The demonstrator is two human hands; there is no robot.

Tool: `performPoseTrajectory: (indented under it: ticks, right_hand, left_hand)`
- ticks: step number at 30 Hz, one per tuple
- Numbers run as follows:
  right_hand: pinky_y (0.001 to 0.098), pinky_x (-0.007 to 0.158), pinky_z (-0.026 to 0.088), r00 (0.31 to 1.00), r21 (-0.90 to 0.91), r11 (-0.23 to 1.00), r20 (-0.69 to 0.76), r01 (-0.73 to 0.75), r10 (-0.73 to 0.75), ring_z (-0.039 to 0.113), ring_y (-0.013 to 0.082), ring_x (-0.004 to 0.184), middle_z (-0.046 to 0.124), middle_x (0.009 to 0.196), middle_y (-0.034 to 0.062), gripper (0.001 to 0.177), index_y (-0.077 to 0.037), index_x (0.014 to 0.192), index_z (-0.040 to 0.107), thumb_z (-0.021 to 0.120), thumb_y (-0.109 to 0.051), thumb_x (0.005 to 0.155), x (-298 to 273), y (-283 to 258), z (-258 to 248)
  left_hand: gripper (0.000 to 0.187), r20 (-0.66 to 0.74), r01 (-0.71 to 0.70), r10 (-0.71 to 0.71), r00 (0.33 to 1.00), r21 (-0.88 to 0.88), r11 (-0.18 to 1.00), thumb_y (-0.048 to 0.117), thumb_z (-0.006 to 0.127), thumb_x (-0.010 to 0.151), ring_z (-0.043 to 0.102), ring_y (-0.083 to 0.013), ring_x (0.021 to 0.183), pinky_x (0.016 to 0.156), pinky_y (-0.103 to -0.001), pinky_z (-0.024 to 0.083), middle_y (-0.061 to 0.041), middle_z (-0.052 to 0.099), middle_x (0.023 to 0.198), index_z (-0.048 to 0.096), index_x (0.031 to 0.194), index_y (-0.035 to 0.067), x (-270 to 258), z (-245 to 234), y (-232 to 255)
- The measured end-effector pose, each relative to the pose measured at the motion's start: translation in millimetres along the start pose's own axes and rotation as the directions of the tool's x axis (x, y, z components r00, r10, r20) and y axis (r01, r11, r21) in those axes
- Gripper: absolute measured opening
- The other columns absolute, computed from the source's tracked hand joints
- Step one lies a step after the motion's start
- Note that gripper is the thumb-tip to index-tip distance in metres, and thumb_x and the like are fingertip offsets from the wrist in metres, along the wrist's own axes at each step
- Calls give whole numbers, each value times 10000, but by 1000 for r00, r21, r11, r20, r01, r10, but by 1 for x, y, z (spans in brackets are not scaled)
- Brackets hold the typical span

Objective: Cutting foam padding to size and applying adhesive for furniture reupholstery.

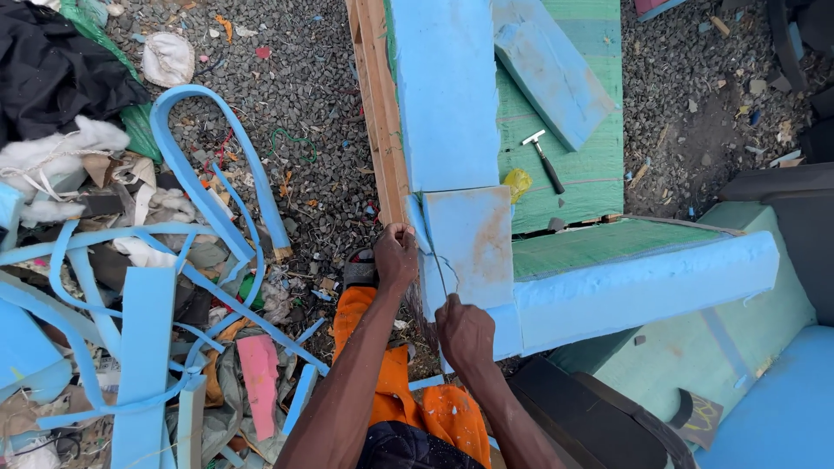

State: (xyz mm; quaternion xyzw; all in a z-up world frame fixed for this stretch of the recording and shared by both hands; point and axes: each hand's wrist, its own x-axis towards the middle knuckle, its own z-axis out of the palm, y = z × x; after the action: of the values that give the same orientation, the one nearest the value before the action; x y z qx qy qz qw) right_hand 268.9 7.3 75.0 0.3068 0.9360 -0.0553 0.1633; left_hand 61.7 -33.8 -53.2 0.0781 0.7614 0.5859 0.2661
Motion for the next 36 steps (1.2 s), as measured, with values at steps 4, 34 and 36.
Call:
performPoseTrajectory:
  ticks: [4,34,36]
  right_hand:
    - [500,562,688,993,83,994,98,-69,61,880,389,662,888,796,199,505,-57,1478,857,684,-439,1198,-51,2,-5]
    - [462,490,624,1000,201,980,-22,13,-9,835,361,591,846,742,193,384,-36,1441,822,662,-320,1239,1,-2,10]
    - [483,490,655,999,227,974,-35,18,-10,868,382,630,890,829,234,415,-37,1491,835,612,-321,1285,5,-6,6]
  left_hand:
    - [240,-20,21,-21,1000,-2,1000,232,590,1349,804,-312,1007,723,-508,627,-140,724,1027,753,1383,60,2,-2,-8]
    - [342,-164,1,-29,986,-173,985,358,555,1396,857,-253,983,811,-483,739,-158,803,1107,680,1478,50,-33,-63,11]
    - [366,-248,-7,-36,968,-173,985,106,561,1349,863,-309,1177,885,-458,793,-178,736,1375,443,1691,48,-35,-93,23]
